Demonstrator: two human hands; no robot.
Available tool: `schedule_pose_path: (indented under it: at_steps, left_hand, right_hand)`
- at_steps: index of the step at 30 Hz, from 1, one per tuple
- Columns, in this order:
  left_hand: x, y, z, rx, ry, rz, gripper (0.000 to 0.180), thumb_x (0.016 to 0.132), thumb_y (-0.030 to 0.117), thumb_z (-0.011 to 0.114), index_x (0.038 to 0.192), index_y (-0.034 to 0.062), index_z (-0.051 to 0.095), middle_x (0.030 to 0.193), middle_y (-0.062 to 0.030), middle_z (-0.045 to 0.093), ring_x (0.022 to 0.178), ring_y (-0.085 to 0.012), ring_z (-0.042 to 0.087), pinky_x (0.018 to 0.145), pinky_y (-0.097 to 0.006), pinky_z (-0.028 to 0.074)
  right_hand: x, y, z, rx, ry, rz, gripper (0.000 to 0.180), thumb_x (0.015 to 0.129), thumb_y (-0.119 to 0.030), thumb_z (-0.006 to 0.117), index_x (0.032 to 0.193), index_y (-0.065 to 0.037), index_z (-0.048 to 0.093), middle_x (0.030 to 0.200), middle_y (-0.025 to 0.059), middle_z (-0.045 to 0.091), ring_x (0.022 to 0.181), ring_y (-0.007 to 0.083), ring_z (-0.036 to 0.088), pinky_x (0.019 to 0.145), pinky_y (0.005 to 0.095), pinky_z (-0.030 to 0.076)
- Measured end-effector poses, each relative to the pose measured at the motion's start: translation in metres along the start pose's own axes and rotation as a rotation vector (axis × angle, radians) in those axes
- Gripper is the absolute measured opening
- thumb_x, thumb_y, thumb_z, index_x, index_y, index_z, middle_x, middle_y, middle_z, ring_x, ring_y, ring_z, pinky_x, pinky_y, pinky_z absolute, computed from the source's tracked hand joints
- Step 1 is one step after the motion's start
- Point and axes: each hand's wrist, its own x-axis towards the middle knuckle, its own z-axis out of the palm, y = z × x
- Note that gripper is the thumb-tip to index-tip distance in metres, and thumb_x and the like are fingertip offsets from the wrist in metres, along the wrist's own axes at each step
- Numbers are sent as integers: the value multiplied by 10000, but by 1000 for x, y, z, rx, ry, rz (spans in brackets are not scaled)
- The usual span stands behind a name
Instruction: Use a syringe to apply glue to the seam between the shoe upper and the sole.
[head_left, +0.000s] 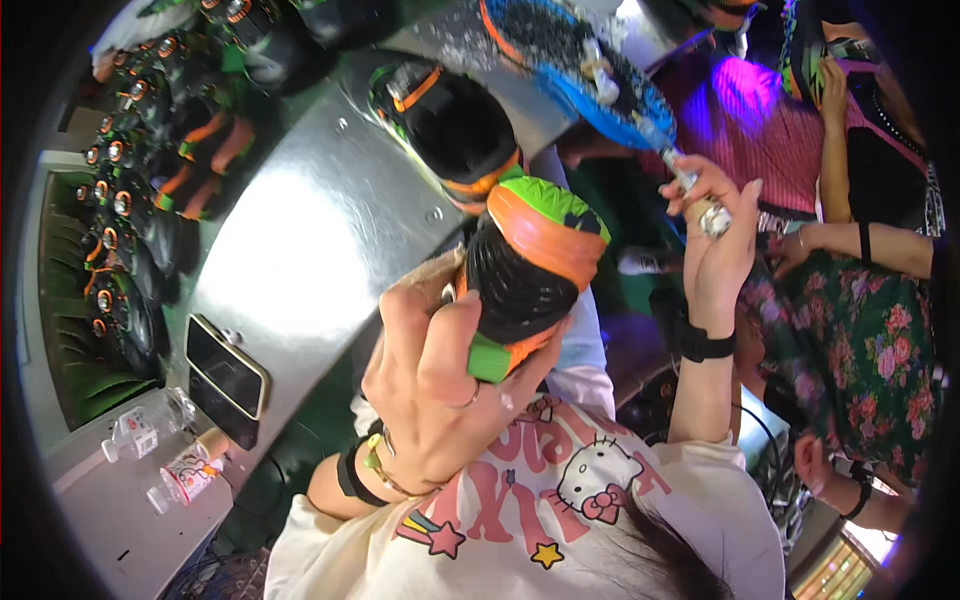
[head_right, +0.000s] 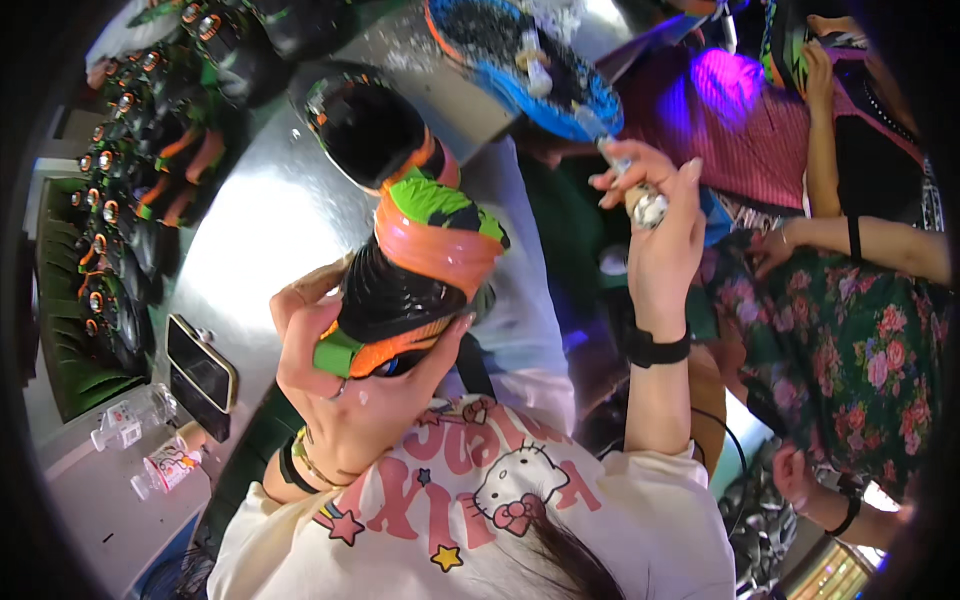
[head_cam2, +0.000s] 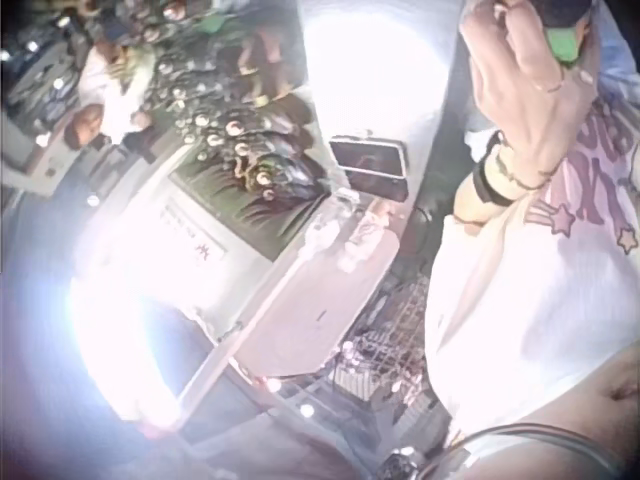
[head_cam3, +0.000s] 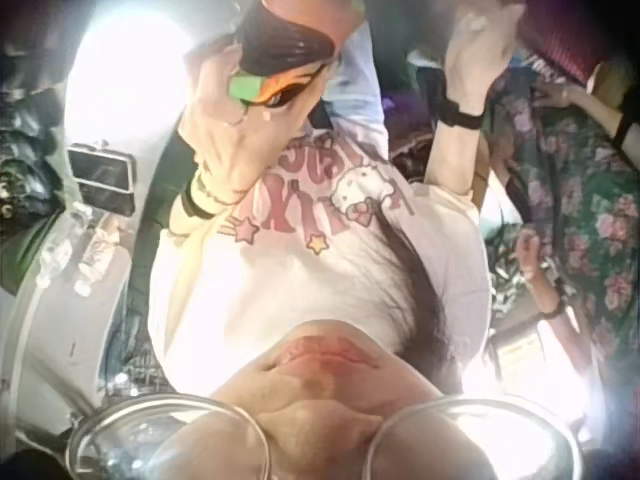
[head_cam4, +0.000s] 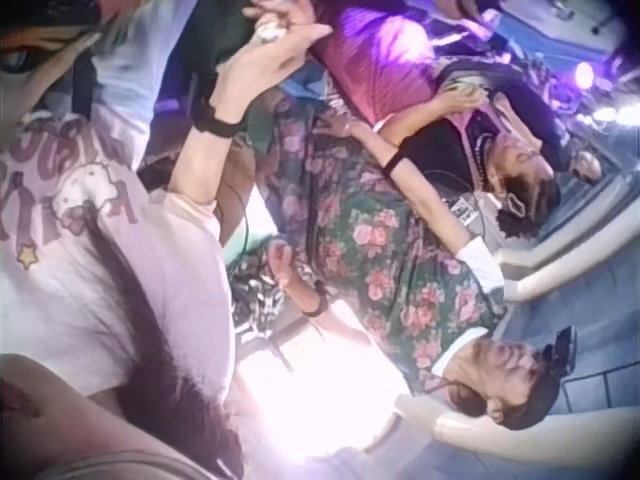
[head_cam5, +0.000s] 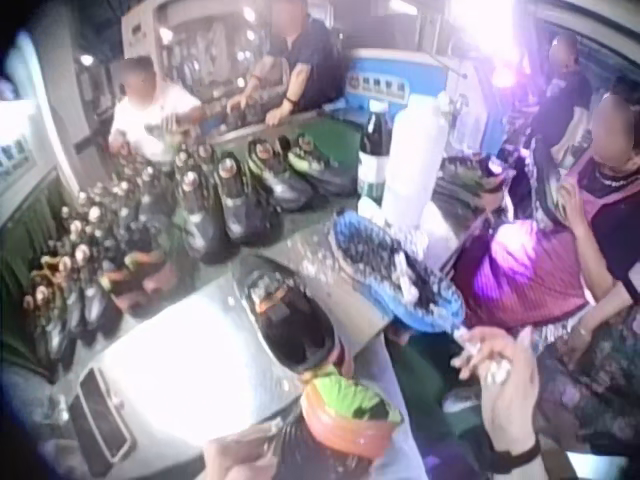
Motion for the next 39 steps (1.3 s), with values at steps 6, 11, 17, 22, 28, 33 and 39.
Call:
schedule_pose_path:
  at_steps: [6,11,17,22,28,33,39]
  left_hand:
    - [-28,-26,38,77,-26,10,840,590,241,944,1180,41,381,989,-199,605,855,-347,651,688,-370,542]
    - [-22,-35,43,73,-58,-39,876,590,247,949,1205,36,361,1067,-207,578,937,-366,633,742,-394,530]
    - [-27,-55,45,-347,-21,138,625,647,120,865,1161,41,519,1222,-200,598,1095,-406,613,960,-550,487]
    - [-27,-65,47,-405,-30,146,206,707,13,756,892,81,695,907,-121,715,899,-349,689,864,-565,564]
    - [-29,-66,49,-345,-14,192,274,718,30,764,956,123,664,962,-87,692,904,-305,679,837,-541,592]
    - [-30,-67,51,-241,-9,282,372,731,45,769,1032,182,601,1045,-15,641,958,-264,645,808,-514,620]
    - [-28,-63,57,-166,13,318,333,730,106,776,993,226,610,1050,34,594,983,-243,616,802,-488,634]
  right_hand:
    - [-11,-1,4,-30,62,-33,661,1072,-442,208,826,62,558,1118,235,609,802,268,603,826,389,488]
    - [-10,9,2,-84,-2,-70,649,1052,-504,220,848,21,542,1205,235,561,940,309,594,834,362,443]
    - [-6,-7,-6,-27,28,6,642,1045,-459,207,844,35,565,1127,292,603,830,294,615,751,348,459]
    - [-1,-22,-19,-6,-62,92,597,1018,-418,289,840,49,615,1238,362,511,986,375,609,921,440,496]
    - [-19,-44,-13,-11,-25,59,440,1008,-305,383,850,68,552,1175,366,518,1011,422,591,1040,508,447]
    - [-40,-75,14,302,-95,137,341,999,-245,446,812,34,501,995,252,552,1047,327,550,1005,461,455]
    - [-52,-92,17,114,-368,159,412,1028,-309,328,727,-74,483,824,129,508,805,199,455,814,340,405]
